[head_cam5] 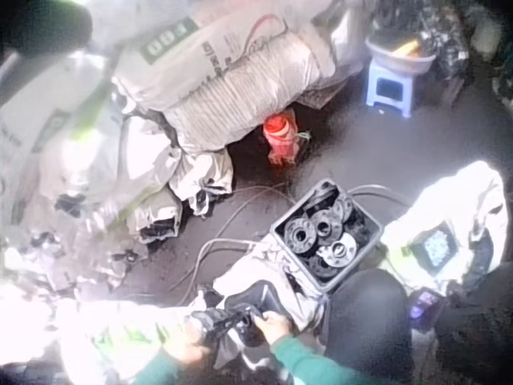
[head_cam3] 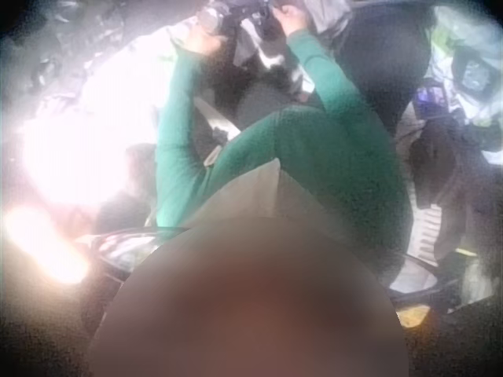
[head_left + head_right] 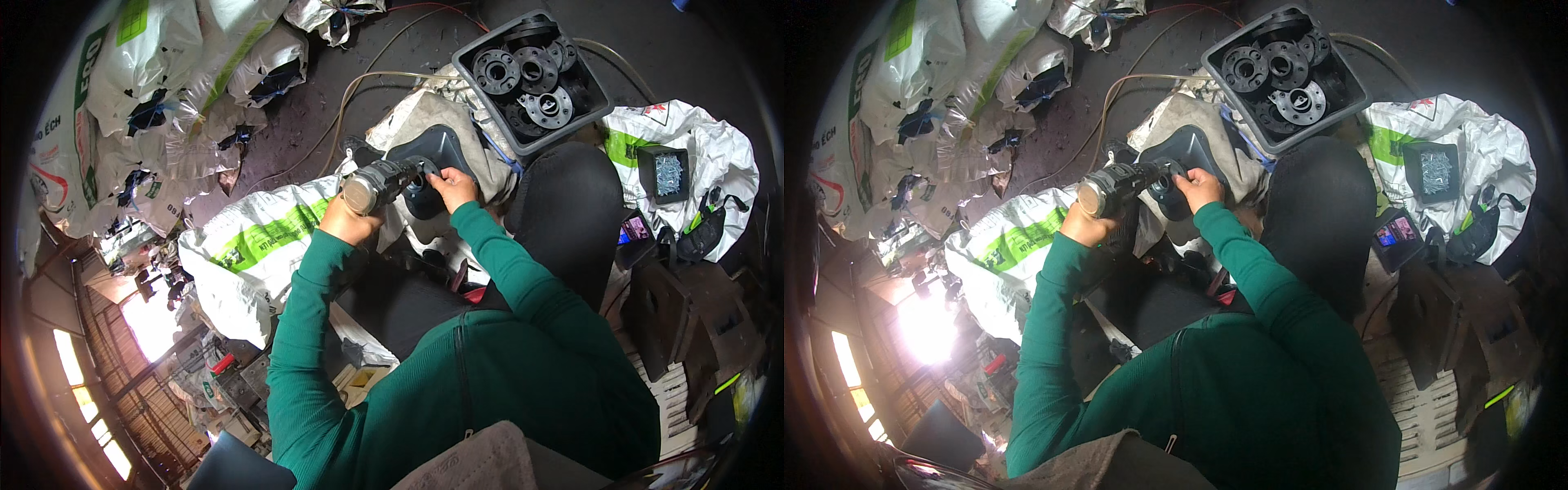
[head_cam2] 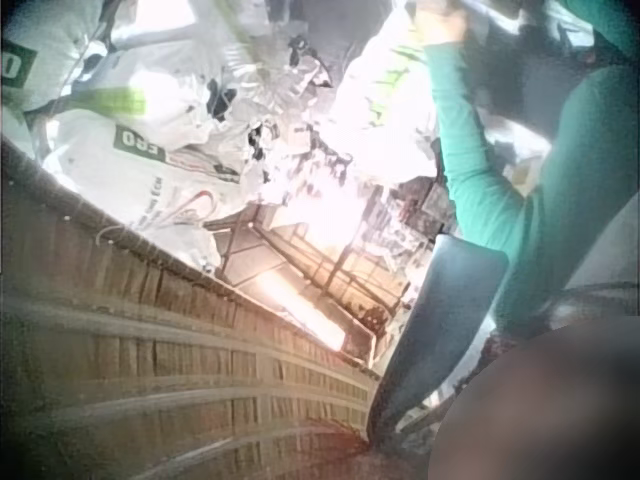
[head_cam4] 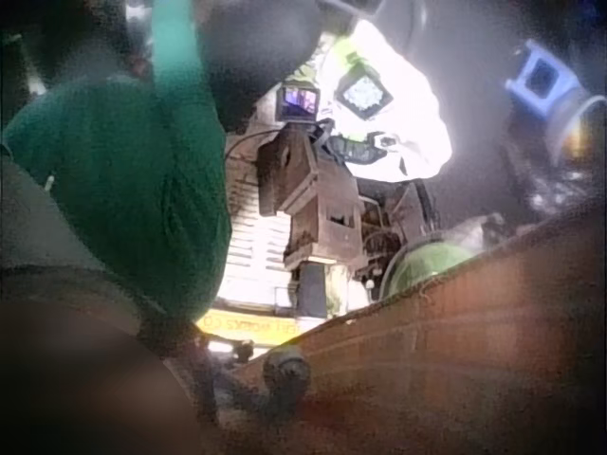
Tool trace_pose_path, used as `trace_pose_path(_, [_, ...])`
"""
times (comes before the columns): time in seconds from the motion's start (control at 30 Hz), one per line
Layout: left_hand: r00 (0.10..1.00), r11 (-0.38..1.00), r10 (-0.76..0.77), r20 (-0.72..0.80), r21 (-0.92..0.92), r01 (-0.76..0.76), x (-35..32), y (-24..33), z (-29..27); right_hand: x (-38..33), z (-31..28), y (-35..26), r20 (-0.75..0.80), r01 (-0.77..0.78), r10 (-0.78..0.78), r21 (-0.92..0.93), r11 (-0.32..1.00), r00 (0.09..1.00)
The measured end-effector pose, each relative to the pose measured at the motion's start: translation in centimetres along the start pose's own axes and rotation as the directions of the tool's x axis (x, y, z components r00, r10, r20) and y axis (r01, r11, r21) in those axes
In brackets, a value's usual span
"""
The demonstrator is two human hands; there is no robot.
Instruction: The person sits on the floor and uses a cordless impact driver to fasten bolts into a dark mechanical housing. They repeatedly pick up bolts, insert them into holes, and tighten them with the tool, working on multiple bolt locations on the same part.
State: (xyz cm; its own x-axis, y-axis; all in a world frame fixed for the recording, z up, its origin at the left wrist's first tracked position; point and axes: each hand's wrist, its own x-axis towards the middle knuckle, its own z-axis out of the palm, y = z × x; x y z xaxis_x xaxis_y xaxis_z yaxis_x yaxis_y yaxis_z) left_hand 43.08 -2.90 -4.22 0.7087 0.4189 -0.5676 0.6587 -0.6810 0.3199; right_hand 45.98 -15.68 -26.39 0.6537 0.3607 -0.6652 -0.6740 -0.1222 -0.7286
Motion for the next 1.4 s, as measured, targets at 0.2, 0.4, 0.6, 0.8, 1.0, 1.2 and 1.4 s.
trace_pose_path(0.2, [0.998,1.000,-0.009,0.057,0.022,0.008,0.7,-0.1,0.0,-0.4,-0.2,-0.5,-0.029,0.027,-0.028,-0.030,0.999,0.999])
trace_pose_path(0.4, [0.999,0.998,0.041,-0.006,0.046,-0.041,1.0,-0.7,0.8,-0.1,-0.1,-0.3,-0.007,0.025,-0.025,-0.008,1.000,1.000])
trace_pose_path(0.6, [0.998,0.999,0.051,0.034,-0.005,-0.051,1.5,-1.8,1.1,0.6,-0.7,-0.1,0.086,0.090,-0.086,-0.049,0.995,0.993])
trace_pose_path(0.8, [0.977,0.979,0.111,-0.185,-0.147,-0.139,-2.7,-1.2,2.3,1.3,-0.6,0.5,0.077,0.182,-0.177,-0.070,0.981,0.981])
trace_pose_path(1.0, [0.812,0.841,0.541,-0.217,0.120,-0.528,-13.5,-3.2,2.8,1.0,-1.0,-0.6,0.069,0.080,-0.089,0.119,0.990,0.994])
trace_pose_path(1.2, [0.986,0.990,0.074,0.147,-0.133,-0.054,-23.9,-5.5,11.4,-4.7,-2.2,-7.3,0.406,-0.074,-0.058,0.302,0.951,0.912])
trace_pose_path(1.4, [0.969,0.443,-0.037,-0.246,-0.873,-0.205,-27.7,-10.1,13.7,-15.3,1.0,-9.8,0.719,-0.022,-0.261,0.358,0.933,0.644])
